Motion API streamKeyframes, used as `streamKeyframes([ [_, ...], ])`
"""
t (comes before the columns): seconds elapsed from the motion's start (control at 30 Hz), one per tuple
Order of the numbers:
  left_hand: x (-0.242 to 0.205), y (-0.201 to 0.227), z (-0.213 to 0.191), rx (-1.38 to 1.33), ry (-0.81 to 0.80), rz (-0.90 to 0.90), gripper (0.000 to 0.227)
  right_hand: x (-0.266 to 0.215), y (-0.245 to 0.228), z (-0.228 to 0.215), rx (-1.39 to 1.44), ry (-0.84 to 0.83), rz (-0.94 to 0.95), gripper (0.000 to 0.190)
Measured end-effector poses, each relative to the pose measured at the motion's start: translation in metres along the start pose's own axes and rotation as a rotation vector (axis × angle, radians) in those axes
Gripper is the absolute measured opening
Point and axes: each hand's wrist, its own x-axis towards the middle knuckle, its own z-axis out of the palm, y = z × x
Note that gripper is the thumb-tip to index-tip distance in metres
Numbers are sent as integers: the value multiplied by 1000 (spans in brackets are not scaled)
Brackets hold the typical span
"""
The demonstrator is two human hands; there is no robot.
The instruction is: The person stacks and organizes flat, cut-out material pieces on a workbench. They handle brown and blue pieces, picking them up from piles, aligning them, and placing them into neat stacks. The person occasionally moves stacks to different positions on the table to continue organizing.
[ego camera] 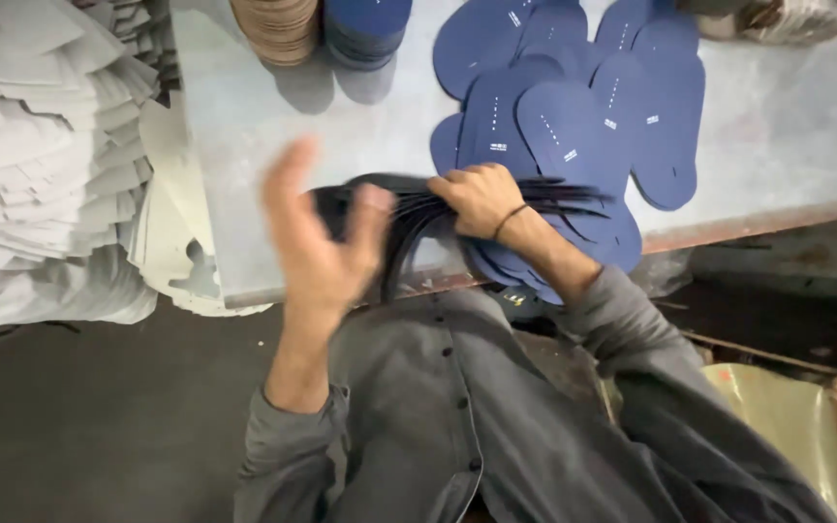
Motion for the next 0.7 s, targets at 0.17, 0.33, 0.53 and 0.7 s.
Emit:
streamKeyframes([
  [0.17, -27, 10, 13, 641, -139, 202, 82, 1, -71, -68, -68, 349, -264, 49],
  [0.33, -66, -128, -1, 888, -475, -143, 42, 34, -53, 22, -65, 247, -179, 59],
  [0.53, -48, -60, -22, 641, -237, 98, 57, 3, -64, -36, -104, 365, -183, 53],
  [0.7, -60, -128, -6, 818, -592, 111, 60, 8, -36, 25, 20, 308, -24, 58],
])
